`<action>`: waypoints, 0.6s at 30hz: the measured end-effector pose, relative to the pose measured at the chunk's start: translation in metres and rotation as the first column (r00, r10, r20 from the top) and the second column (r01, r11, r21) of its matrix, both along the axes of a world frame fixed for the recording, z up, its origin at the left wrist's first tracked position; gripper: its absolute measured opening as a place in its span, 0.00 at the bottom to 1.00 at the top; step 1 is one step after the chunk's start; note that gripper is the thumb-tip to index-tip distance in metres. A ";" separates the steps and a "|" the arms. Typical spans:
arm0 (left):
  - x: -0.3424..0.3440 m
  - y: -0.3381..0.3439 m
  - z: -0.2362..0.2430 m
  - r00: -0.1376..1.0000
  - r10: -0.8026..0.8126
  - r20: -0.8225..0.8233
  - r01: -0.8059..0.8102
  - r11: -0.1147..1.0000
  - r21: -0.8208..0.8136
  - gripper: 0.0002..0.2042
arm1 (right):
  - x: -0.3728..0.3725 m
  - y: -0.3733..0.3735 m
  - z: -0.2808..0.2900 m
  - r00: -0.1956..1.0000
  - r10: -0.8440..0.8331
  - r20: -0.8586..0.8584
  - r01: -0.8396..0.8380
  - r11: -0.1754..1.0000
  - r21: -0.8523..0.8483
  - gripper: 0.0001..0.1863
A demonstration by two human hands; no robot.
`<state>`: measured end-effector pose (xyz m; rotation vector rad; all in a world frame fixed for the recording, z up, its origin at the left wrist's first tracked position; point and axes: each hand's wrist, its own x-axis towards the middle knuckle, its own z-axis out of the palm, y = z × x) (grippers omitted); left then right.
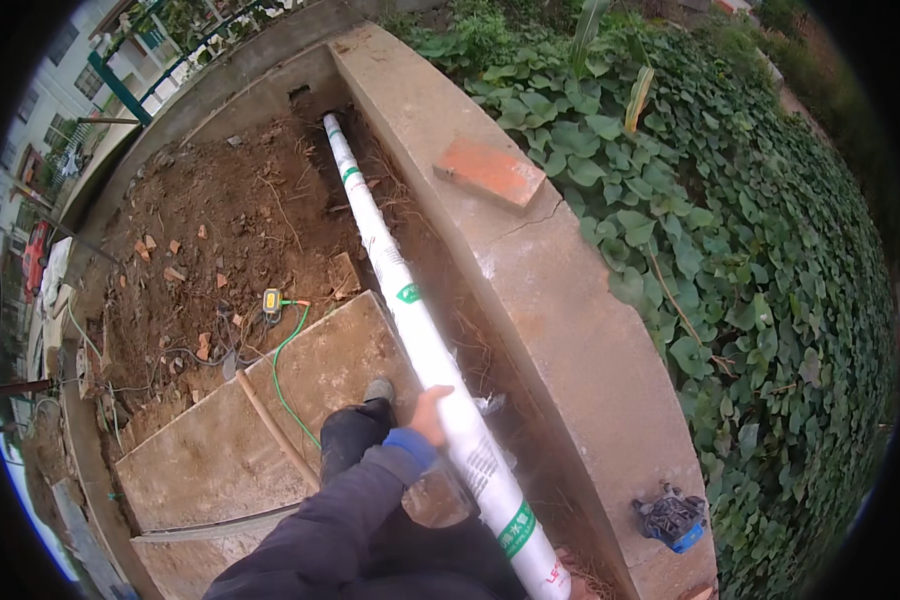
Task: The person positions a long white PVC pipe along a trench beside a low concrete wall, then uses a rotary hammer to break up soil and brick debris beneath the pipe. A second worker assists by holding the pipe in place. The person repeatedly drills into the ground and clears rubble by hand.
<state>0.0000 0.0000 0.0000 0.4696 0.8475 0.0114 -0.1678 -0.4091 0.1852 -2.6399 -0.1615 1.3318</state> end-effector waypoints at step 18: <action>0.018 0.088 -0.195 0.932 -0.213 -0.293 0.176 0.973 -0.149 0.22 | 0.009 0.057 -0.179 0.973 -0.228 -0.032 0.227 0.973 -0.044 0.43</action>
